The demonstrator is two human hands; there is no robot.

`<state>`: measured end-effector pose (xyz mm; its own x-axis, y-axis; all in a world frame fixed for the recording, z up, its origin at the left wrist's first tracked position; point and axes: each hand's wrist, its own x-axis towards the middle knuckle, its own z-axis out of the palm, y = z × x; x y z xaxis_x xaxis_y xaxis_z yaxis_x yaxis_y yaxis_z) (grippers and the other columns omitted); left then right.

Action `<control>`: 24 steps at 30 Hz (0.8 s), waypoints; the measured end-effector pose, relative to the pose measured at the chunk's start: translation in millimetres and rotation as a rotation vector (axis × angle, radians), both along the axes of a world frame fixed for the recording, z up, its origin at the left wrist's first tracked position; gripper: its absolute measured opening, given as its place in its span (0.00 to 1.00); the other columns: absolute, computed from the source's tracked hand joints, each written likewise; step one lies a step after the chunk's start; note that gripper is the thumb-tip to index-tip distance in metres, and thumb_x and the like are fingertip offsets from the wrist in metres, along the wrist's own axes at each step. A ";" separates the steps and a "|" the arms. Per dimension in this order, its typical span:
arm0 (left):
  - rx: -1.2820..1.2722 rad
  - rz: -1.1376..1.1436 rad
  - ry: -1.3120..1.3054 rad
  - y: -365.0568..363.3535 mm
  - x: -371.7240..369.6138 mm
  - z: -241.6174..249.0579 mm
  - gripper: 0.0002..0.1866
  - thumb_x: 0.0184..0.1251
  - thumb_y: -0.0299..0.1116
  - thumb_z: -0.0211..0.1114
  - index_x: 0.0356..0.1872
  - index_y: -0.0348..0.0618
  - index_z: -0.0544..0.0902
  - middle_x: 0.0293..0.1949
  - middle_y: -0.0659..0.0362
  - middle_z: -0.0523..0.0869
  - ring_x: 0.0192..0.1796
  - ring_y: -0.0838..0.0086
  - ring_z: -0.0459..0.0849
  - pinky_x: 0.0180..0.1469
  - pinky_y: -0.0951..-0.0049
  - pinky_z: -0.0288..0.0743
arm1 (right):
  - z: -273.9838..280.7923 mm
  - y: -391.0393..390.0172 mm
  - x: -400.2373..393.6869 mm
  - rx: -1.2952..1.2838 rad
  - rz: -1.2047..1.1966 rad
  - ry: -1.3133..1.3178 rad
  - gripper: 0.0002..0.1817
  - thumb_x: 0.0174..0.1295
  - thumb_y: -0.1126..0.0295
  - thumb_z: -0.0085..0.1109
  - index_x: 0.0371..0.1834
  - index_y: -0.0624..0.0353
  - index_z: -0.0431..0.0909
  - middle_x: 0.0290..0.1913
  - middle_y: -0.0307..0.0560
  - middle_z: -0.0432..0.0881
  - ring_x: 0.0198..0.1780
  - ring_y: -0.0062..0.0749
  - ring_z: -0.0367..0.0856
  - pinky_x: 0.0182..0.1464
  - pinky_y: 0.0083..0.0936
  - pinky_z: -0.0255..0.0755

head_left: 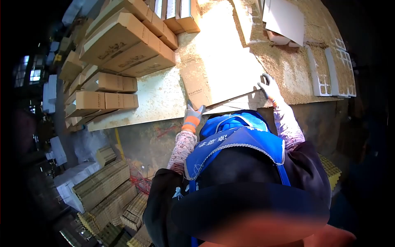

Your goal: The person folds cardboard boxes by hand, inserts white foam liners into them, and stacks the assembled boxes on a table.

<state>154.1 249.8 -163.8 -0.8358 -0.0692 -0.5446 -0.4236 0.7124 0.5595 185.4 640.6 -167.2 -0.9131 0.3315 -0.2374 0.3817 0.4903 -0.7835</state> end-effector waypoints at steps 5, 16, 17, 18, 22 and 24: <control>0.020 0.004 0.259 2.8 -25.9 112.5 0.32 0.53 0.56 0.67 0.54 0.42 0.80 0.48 0.46 0.79 0.49 0.55 0.79 0.53 0.61 0.71 | 84.4 19.3 -12.7 -0.464 -0.056 0.290 0.22 0.54 0.70 0.67 0.52 0.66 0.76 0.44 0.47 0.82 0.42 0.25 0.80 0.46 0.17 0.74; -0.001 -0.140 0.265 -0.3 -64.5 129.1 0.23 0.66 0.51 0.54 0.38 0.42 0.86 0.36 0.47 0.86 0.38 0.54 0.84 0.45 0.58 0.75 | 109.1 1.3 -41.7 -0.619 -0.111 0.460 0.22 0.59 0.63 0.62 0.54 0.62 0.73 0.44 0.40 0.79 0.44 0.24 0.74 0.51 0.20 0.67; -0.303 -0.239 0.291 3.6 -63.9 141.4 0.25 0.68 0.52 0.49 0.36 0.41 0.86 0.35 0.46 0.86 0.38 0.53 0.84 0.43 0.58 0.75 | 118.5 4.1 -39.5 -0.606 0.009 0.417 0.23 0.60 0.63 0.61 0.56 0.62 0.72 0.47 0.42 0.79 0.46 0.25 0.75 0.53 0.20 0.66; -0.630 -0.417 0.465 24.6 -57.5 166.3 0.28 0.70 0.51 0.42 0.33 0.42 0.86 0.34 0.44 0.85 0.38 0.52 0.84 0.42 0.57 0.76 | 125.9 4.0 -41.1 -0.636 0.073 0.406 0.28 0.60 0.62 0.60 0.62 0.61 0.66 0.55 0.46 0.75 0.55 0.29 0.70 0.60 0.23 0.62; -0.781 -0.945 0.260 60.0 -63.0 154.3 0.23 0.66 0.48 0.48 0.33 0.41 0.86 0.34 0.48 0.86 0.38 0.55 0.85 0.42 0.58 0.77 | 124.4 -19.7 -44.8 -0.309 0.232 0.402 0.51 0.51 0.60 0.70 0.74 0.53 0.46 0.70 0.52 0.57 0.70 0.40 0.57 0.69 0.31 0.53; -0.778 -1.118 0.063 81.0 -69.6 155.8 0.25 0.60 0.54 0.56 0.41 0.42 0.85 0.42 0.47 0.84 0.45 0.57 0.83 0.47 0.62 0.76 | 115.0 -22.3 -50.3 -0.114 0.188 0.597 0.50 0.47 0.60 0.73 0.73 0.50 0.51 0.69 0.52 0.60 0.69 0.42 0.58 0.69 0.35 0.55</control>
<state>84.5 330.8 -8.0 -0.6691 0.3859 -0.6351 0.5933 0.7920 -0.1438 135.0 618.3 -52.2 -0.9392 0.1551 0.3063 -0.2217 0.4074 -0.8859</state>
